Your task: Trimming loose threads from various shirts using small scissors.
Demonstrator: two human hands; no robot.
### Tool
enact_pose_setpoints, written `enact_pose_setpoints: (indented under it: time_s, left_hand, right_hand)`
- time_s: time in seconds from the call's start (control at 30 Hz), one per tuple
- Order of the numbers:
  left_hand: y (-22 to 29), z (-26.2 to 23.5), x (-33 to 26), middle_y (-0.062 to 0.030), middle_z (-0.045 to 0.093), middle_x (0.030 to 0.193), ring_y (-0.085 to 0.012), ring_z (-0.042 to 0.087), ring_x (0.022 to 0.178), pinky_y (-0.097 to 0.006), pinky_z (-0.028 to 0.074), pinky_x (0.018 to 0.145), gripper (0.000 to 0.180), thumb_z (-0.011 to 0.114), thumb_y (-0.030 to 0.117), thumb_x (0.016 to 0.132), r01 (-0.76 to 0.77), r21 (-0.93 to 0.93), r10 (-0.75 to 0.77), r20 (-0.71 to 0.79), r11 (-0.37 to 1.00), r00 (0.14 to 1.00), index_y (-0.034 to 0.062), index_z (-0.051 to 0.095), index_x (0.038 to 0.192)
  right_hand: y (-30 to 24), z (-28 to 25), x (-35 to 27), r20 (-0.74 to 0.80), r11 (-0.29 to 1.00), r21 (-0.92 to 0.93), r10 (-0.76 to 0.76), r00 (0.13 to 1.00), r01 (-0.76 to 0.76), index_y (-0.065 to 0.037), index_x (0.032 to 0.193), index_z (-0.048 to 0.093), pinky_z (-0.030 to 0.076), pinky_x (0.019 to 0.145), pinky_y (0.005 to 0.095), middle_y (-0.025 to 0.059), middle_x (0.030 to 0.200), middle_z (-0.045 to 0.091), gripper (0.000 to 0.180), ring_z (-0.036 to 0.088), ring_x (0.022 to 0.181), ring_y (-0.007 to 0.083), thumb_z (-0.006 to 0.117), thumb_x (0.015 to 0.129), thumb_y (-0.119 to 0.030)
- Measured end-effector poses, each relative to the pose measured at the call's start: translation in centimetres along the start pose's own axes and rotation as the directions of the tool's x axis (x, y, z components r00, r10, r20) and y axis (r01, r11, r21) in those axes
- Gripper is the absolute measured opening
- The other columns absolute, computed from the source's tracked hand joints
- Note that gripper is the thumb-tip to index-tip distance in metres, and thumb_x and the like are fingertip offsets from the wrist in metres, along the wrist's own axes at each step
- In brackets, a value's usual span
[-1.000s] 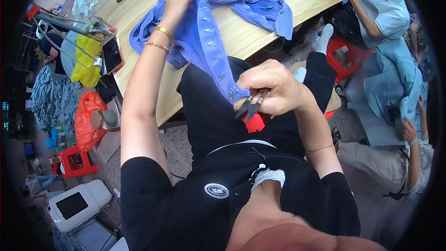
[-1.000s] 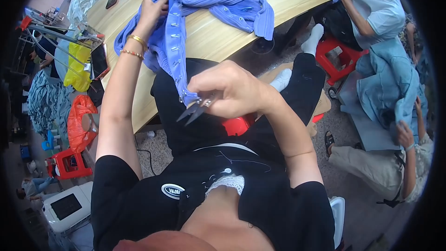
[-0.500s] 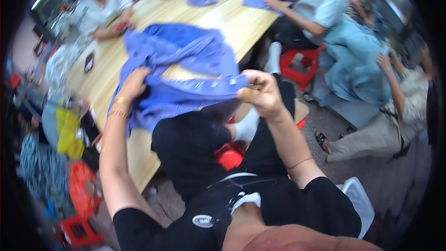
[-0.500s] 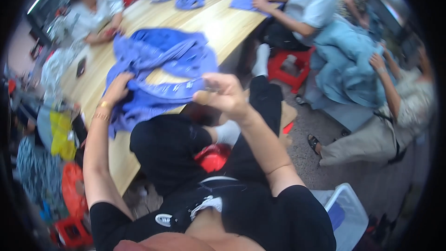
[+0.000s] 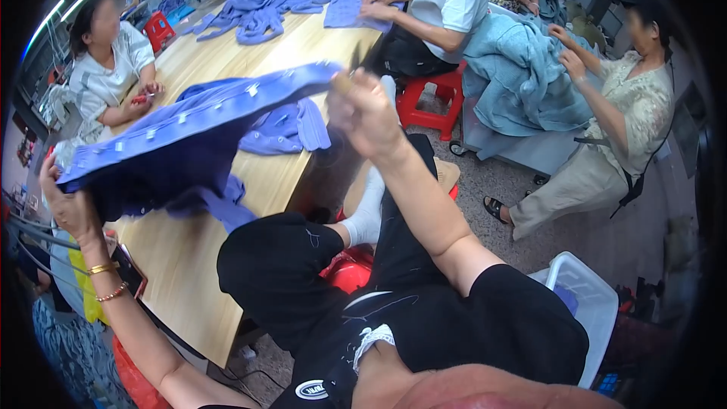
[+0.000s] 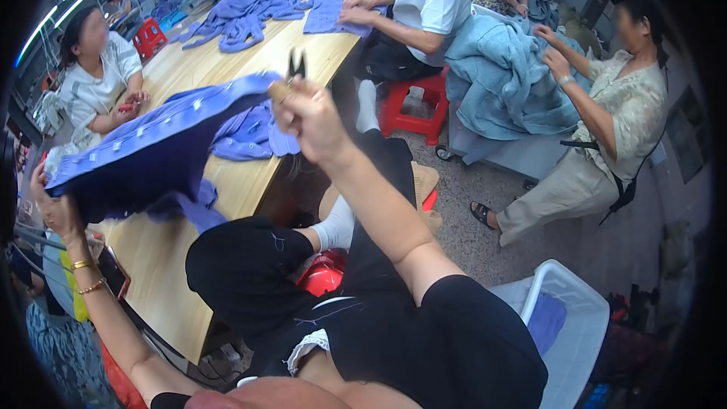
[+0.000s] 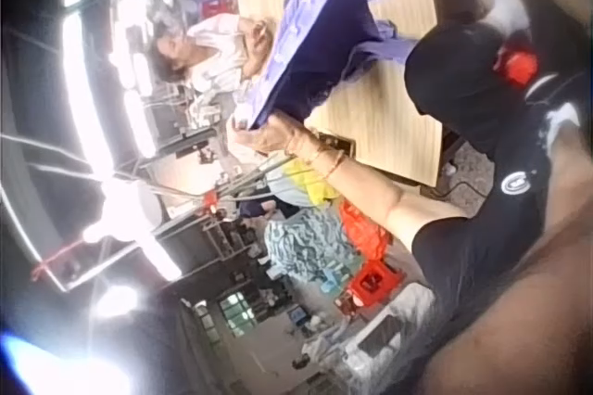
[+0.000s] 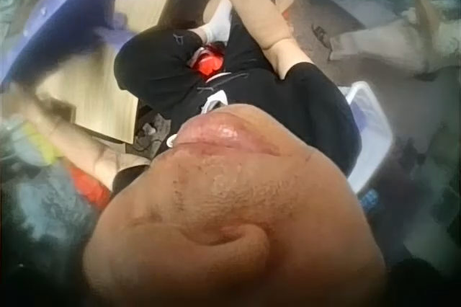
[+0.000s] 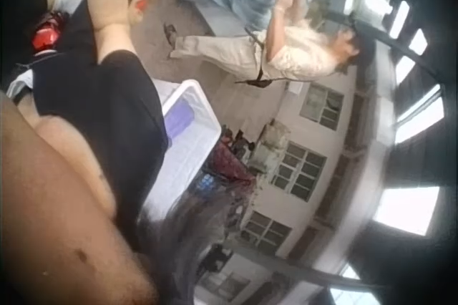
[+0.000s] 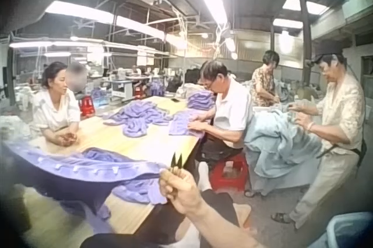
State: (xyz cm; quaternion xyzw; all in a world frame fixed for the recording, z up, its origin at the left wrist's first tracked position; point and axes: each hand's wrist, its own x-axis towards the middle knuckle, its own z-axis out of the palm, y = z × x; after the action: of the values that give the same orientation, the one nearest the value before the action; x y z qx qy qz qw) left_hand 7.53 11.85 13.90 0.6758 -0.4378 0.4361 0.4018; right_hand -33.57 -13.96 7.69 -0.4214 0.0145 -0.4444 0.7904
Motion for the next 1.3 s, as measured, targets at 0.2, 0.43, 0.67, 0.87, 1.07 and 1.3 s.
enact_pose_setpoints:
  time_s: [0.2,0.43,0.67,0.87,1.07,1.3]
  left_hand:
    - [7.4,-3.0,-11.6,-0.0127,0.062,0.105,-0.0364,0.061,0.095,-0.044,0.049,0.080,0.029,0.073,0.014,0.077,-0.241,0.054,0.168,0.572,0.969,0.803,0.0070,0.065,0.104]
    - [10.7,-3.5,-18.1,-0.0056,0.065,0.113,-0.0287,0.058,0.108,-0.038,0.044,0.090,0.026,0.073,0.014,0.075,-0.243,0.054,0.162,0.606,0.969,0.779,0.0073,0.062,0.097]
    - [12.3,-6.1,-19.2,-0.0103,0.068,0.096,-0.0312,0.063,0.094,-0.044,0.043,0.095,0.032,0.071,0.016,0.082,0.105,0.002,-0.078,0.682,0.994,0.727,0.0097,0.060,0.112]
    - [13.7,-7.6,-17.2,-0.0082,0.064,0.091,-0.0193,0.062,0.083,-0.028,0.049,0.076,0.020,0.071,0.001,0.084,0.332,-0.181,-0.109,0.713,0.926,0.693,-0.0004,0.065,0.103]
    - [15.4,-9.5,-14.5,-0.0060,0.068,0.095,-0.0181,0.065,0.085,-0.029,0.049,0.076,0.026,0.069,-0.007,0.078,0.038,-0.104,0.006,0.393,0.994,0.920,0.0043,0.071,0.101]
    - [19.9,-10.0,-21.9,0.0022,0.067,0.089,-0.0144,0.061,0.084,-0.030,0.042,0.081,0.031,0.075,0.001,0.068,-0.198,-0.078,0.213,0.374,0.977,0.903,0.0136,0.075,0.096]
  right_hand:
    - [-3.5,-6.2,3.9,-0.042,1.000,0.013,-0.014,0.999,0.015,-0.012,0.080,0.048,0.023,0.044,0.0234,-0.0013,0.063,0.040,0.019,0.031,0.050,0.0077,0.047,0.098,-0.015]
    - [-5.5,-11.3,3.1,0.198,0.985,0.149,0.061,0.978,-0.091,-0.005,0.089,0.053,0.031,0.055,0.0271,-0.0004,0.069,0.042,0.019,0.035,0.059,0.0107,0.045,0.101,-0.019]
    - [-4.5,-15.0,1.5,0.140,0.966,0.238,0.066,0.988,-0.098,-0.002,0.095,0.054,0.031,0.055,0.0281,0.0027,0.069,0.044,0.019,0.036,0.058,0.0135,0.044,0.096,-0.018]
    - [-5.2,-17.9,1.5,0.090,0.955,0.282,0.074,0.993,-0.096,-0.002,0.090,0.054,0.032,0.053,0.0283,0.0010,0.065,0.042,0.023,0.036,0.054,0.0132,0.045,0.100,-0.021]
    - [-7.5,-20.3,1.7,-0.025,0.974,-0.187,-0.135,0.990,0.128,-0.006,0.091,0.054,0.032,0.053,0.0266,0.0028,0.075,0.049,0.020,0.039,0.057,0.0119,0.040,0.101,-0.017]
    - [-5.9,-28.1,1.8,-0.269,0.995,-0.078,0.039,0.962,-0.062,-0.008,0.087,0.055,0.031,0.046,0.0264,0.0018,0.069,0.050,0.029,0.037,0.048,0.0126,0.042,0.105,-0.027]
